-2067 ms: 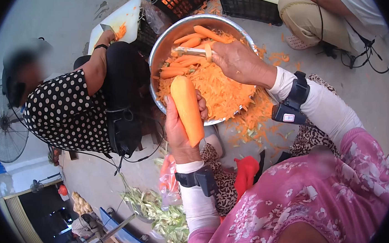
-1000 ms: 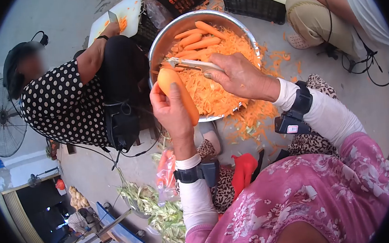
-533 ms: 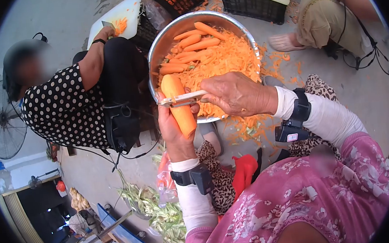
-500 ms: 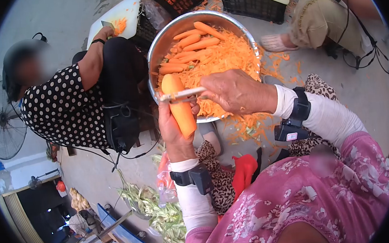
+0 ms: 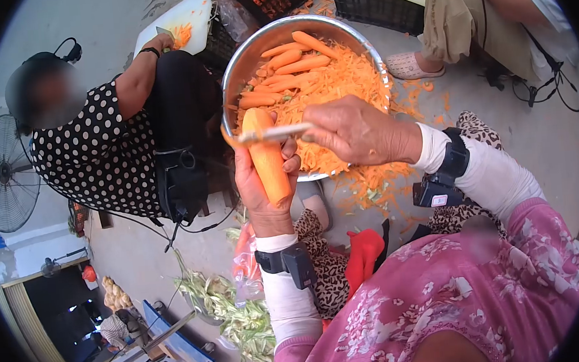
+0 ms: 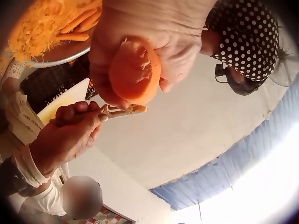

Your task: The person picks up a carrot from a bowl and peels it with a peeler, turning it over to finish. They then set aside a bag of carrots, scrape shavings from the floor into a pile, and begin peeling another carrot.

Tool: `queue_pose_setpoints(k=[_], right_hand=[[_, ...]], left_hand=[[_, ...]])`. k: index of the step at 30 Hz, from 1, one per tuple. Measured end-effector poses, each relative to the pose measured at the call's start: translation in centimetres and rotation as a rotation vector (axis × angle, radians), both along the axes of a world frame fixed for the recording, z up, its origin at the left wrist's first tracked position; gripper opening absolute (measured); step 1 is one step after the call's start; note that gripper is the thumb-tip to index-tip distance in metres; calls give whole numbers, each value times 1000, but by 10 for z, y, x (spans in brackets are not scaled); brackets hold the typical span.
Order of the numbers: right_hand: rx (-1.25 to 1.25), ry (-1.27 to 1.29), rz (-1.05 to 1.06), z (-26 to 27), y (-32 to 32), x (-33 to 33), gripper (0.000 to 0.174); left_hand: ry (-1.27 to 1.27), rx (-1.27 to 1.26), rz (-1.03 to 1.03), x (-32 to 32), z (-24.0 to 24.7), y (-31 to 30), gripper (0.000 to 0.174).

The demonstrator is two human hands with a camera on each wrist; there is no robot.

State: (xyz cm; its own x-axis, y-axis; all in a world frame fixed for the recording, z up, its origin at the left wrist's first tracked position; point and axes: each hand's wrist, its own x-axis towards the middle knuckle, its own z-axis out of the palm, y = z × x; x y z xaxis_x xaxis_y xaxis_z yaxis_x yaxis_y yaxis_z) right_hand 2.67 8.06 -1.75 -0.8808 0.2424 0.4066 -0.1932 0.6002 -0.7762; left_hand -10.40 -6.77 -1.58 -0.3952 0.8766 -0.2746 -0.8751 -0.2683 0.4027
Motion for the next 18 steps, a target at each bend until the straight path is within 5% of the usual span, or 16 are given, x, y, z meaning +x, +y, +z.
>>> queue_pose_setpoints(k=[5,12,18], right_hand=[[33,-46,57,-1,-10,3,19],[131,-152,-365,-23,38,-15,20],[-80,-65,-247,1,20,-8,23]], left_hand=[[50,-25,-37,2,-3,2,64],[185,41,-194,6,5,3,64],[118,-145,67,7,14,10,65]])
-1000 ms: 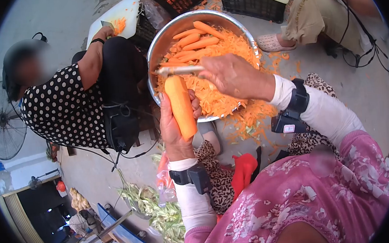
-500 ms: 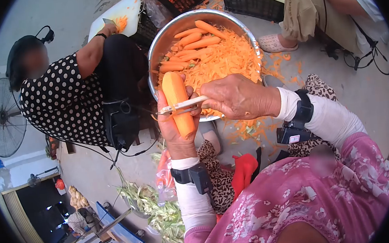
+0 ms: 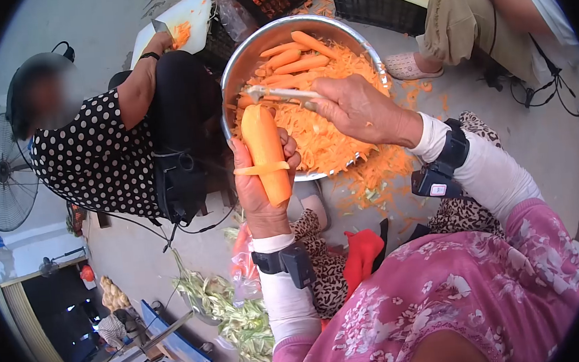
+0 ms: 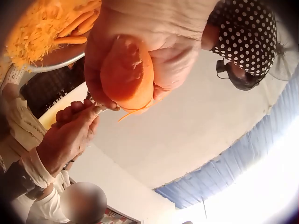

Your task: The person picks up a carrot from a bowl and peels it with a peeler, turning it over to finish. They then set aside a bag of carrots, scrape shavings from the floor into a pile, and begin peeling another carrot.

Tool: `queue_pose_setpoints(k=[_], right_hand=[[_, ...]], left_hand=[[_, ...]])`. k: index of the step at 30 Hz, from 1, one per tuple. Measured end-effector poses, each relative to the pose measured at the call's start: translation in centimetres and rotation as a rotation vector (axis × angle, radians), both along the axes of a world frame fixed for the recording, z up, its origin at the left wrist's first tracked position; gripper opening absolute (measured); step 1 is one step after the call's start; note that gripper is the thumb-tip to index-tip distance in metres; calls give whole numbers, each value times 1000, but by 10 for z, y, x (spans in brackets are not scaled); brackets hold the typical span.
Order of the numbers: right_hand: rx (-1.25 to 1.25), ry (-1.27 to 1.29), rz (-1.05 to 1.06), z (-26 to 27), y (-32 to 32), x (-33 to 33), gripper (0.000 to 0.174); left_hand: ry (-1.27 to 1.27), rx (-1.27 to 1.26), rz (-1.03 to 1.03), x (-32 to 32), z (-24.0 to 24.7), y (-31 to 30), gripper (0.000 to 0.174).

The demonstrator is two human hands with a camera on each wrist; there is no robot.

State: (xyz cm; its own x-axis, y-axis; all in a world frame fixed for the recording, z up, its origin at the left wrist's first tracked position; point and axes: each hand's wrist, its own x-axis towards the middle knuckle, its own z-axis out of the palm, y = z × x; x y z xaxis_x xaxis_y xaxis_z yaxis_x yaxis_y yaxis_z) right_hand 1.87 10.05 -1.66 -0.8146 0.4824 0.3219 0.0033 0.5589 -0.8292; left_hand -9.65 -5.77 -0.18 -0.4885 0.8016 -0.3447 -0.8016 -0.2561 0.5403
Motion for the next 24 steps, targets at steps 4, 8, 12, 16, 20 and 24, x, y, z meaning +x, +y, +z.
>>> queue_pose_setpoints(k=[4,8,12,16,20,24], right_hand=[[-161,-12,139,7,-14,1,23],[-380,-3,167,6,-28,-5,25],[-517,30,137,-1,-38,-10,25],[-481,-18,126,2,-27,-10,23],[-122,13,-69,-10,-11,-12,24],[-202,-6,55,11,-12,-4,27]], left_hand=[[-53,115,-70,-10,-15,-5,62],[106,0,-24,-11,-25,-3,47],[435,-80,46,4,-11,14,34],[297,-56,18,-10,-23,-3,42],[262,-78,-36,-8,-20,-6,50],[296,-99,-22,-6,-18,-6,51]])
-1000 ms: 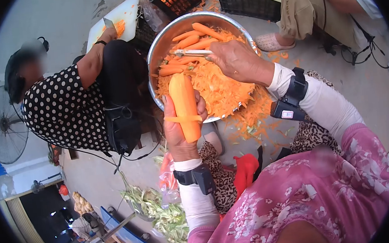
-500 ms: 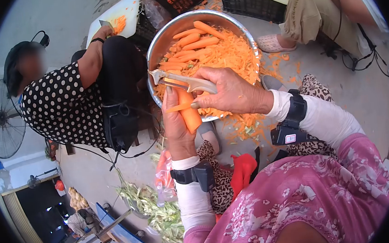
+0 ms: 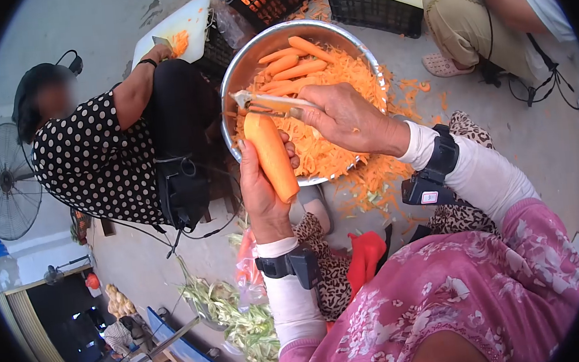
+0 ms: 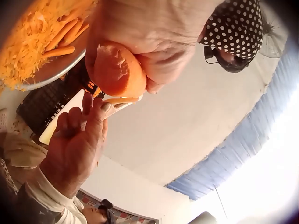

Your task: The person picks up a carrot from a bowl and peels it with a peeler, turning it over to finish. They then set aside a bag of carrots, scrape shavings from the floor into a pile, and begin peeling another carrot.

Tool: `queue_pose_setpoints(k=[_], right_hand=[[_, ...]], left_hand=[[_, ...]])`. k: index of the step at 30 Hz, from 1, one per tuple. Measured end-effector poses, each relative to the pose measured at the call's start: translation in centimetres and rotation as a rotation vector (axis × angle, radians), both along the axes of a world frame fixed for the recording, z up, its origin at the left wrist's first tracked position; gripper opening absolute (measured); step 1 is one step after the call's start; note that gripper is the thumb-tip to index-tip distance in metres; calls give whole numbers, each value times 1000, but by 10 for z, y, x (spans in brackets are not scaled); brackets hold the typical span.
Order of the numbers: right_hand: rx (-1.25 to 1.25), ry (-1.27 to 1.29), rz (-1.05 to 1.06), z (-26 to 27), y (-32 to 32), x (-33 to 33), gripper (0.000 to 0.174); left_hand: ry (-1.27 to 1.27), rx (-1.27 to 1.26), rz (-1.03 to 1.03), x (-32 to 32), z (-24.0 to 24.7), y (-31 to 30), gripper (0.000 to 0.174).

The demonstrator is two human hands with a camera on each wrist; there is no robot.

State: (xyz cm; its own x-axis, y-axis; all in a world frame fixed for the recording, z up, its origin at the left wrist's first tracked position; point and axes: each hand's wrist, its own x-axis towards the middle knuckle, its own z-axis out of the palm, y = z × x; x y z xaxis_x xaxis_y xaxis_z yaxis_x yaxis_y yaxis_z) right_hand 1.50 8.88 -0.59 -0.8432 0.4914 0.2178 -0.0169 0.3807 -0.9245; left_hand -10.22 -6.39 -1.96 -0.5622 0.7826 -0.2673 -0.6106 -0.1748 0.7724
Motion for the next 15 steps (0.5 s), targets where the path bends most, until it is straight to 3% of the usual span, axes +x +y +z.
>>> queue_pose_setpoints(k=[4,6,12,15], right_hand=[[118,86,97,-6,-8,0,27],[224,2,8,-16,-9,-4,28],[196,-193,-61,-5,6,-6,28],[326,-94,-135,-13,11,-8,27]], left_hand=[[-103,66,-24,1,6,1,50],[-133,60,-25,0,5,2,50],[-255,85,-79,-6,-1,8,49],[-197,38,-71,-3,5,9,51]])
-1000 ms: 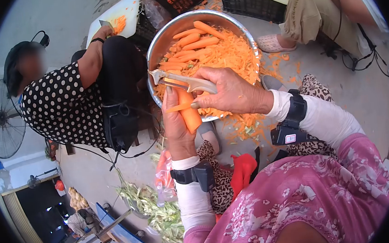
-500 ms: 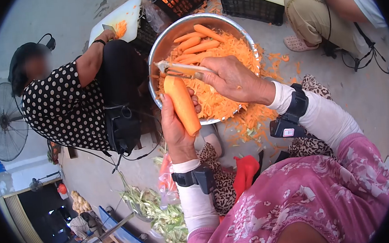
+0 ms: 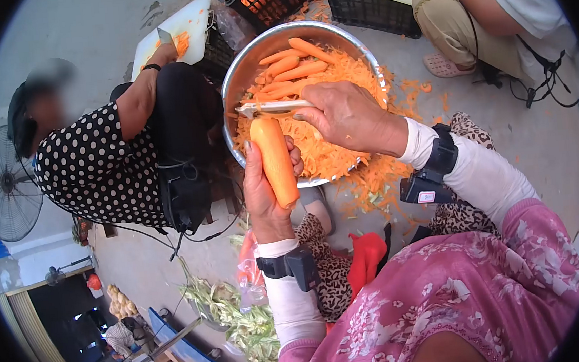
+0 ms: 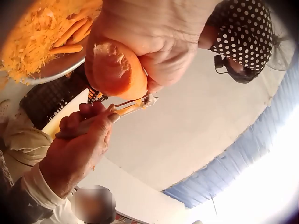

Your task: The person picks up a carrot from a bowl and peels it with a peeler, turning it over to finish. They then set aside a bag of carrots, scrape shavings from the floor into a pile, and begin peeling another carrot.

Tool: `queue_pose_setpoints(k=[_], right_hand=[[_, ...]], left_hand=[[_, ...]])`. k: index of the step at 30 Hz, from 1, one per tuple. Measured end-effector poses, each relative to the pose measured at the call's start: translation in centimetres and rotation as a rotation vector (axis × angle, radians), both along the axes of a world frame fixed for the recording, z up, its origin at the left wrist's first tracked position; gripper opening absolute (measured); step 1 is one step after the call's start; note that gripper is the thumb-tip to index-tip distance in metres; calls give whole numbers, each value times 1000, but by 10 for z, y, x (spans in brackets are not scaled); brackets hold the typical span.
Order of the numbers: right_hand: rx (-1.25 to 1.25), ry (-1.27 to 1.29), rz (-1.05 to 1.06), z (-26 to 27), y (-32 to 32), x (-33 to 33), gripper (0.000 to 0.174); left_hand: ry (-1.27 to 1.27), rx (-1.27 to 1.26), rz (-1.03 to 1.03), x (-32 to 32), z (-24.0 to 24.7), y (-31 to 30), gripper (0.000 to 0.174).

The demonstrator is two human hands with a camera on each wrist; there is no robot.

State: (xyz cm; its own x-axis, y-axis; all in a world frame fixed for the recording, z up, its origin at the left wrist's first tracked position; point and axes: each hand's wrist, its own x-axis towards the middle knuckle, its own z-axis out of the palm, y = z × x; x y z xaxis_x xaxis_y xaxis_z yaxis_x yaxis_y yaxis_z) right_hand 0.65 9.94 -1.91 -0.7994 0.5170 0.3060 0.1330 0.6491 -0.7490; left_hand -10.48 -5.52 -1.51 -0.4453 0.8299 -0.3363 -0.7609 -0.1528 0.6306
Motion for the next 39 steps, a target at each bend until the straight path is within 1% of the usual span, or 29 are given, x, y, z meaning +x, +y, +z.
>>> queue_pose_setpoints(k=[1,2,3,4,6,8,9,10,11,12,13,14,15,16,17,18,20,21,22,23,25,26,28,30,31,33,36,37,39], right_hand=[[-1,-1,-3,-2,4,0,27],[-13,-58,-14,-4,9,1,26],[-24,-114,-25,-6,13,1,25],[-18,-111,-25,-8,17,1,25],[-65,-36,-38,-8,22,-1,24],[-93,22,8,-3,20,2,24],[-132,78,44,1,17,4,23],[-133,83,45,3,13,6,23],[-124,87,157,5,7,8,22],[-115,90,269,6,2,11,22],[-115,91,269,8,-4,13,22],[-124,85,351,8,-10,16,21],[-133,78,432,9,-16,19,20],[-121,90,444,7,-20,20,18],[-121,90,443,5,-21,19,18],[-71,77,409,3,-21,19,18],[-23,61,372,0,-19,18,19],[8,68,298,-2,-15,15,18],[40,74,221,-4,-9,13,19],[40,74,216,-9,0,11,19],[58,-126,27,-22,21,8,20],[68,-94,11,-29,25,8,21],[19,-57,24,-20,23,11,20],[-78,9,53,-11,21,12,19],[-86,12,55,-13,19,12,19],[4,186,83,-17,13,13,22],[9,247,57,-14,3,8,24],[10,246,57,-9,2,11,24],[-11,27,93,1,3,17,24]], left_hand=[[-11,52,-32,1,1,0,53],[-23,105,-62,2,3,-1,55],[-23,106,-62,3,5,-2,55],[-32,144,-78,3,8,-2,57],[-38,197,-85,2,10,0,58],[-173,179,9,0,8,1,59],[-170,180,11,-2,6,0,59],[-227,208,6,-5,3,-1,58],[-287,236,2,-7,2,-1,58],[-285,234,3,-6,3,-2,58],[-241,165,71,-5,5,-1,58],[-197,94,137,-4,6,-1,58],[-198,94,137,-3,6,-1,58],[-141,85,116,-1,5,0,56],[-84,78,94,0,5,1,55],[-85,77,92,2,5,1,55],[-65,-13,163,6,6,2,54],[-66,-14,160,6,3,1,54],[-78,75,63,3,-2,-1,54],[-90,163,-35,3,-5,-3,55],[-31,157,-83,12,4,-1,57],[-51,197,-115,14,7,1,58],[-86,259,-119,15,4,0,60],[-76,196,-68,8,1,0,63],[-73,188,-65,6,2,1,63],[-143,161,17,6,3,2,63],[-220,170,49,4,1,2,62],[-221,171,49,3,-2,2,62],[-221,200,10,0,-8,0,58]])
